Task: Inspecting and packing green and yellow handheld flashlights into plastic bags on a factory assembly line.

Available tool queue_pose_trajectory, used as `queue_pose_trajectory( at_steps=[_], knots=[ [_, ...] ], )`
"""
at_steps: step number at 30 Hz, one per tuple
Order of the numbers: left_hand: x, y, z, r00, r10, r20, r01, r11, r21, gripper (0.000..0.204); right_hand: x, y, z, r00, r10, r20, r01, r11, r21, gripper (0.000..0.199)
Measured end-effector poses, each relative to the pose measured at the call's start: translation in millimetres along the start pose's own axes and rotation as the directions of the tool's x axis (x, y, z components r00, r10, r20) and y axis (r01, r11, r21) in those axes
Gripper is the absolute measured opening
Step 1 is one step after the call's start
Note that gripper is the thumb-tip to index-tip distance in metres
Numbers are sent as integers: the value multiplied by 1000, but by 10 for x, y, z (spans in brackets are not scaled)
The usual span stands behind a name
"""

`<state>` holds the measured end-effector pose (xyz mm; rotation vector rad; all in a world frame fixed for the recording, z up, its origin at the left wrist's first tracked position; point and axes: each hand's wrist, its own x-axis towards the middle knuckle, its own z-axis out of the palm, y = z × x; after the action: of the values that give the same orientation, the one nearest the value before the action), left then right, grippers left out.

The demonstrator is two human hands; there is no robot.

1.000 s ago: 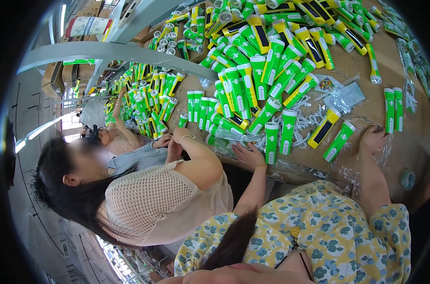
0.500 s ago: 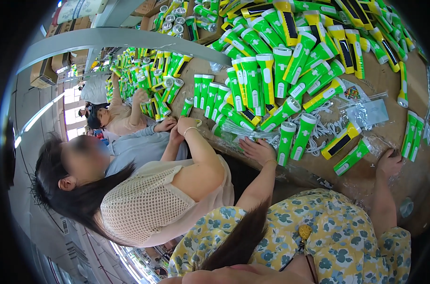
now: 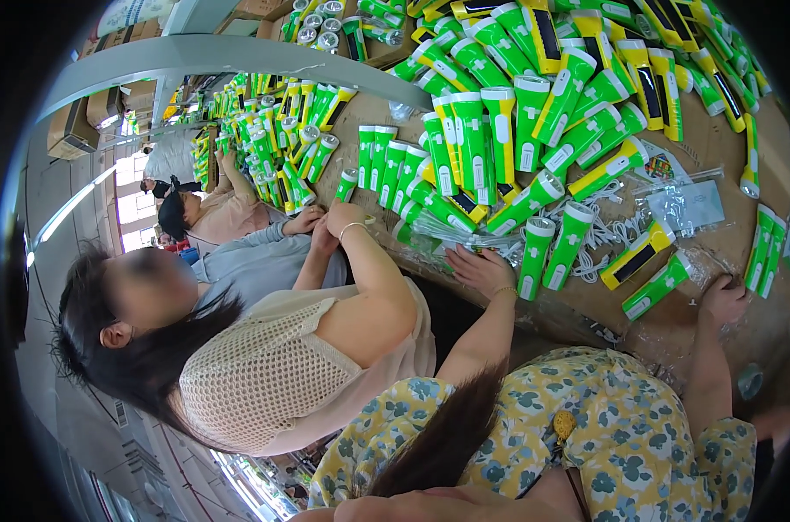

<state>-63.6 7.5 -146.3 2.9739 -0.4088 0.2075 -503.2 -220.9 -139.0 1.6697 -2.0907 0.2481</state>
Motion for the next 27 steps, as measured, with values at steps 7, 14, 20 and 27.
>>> queue_pose_trajectory(
  at_steps=[7,14,20,27],
  knots=[
    [48,-34,61,1000,-14,4,14,1000,5,55,-24,-132,-46,996,78,44,-77,997,-25,41],
    [19,-7,37,1000,-13,-10,13,1000,-22,56,-31,-123,-50,999,37,-11,-37,999,-27,44],
    [16,-9,49,1000,-29,5,29,999,-25,57,-8,-157,-117,999,-2,-41,2,1000,2,39],
    [6,-15,92,1000,-26,1,26,1000,-10,56,-32,-86,-7,997,-21,-79,21,1000,0,35]
  ],
)
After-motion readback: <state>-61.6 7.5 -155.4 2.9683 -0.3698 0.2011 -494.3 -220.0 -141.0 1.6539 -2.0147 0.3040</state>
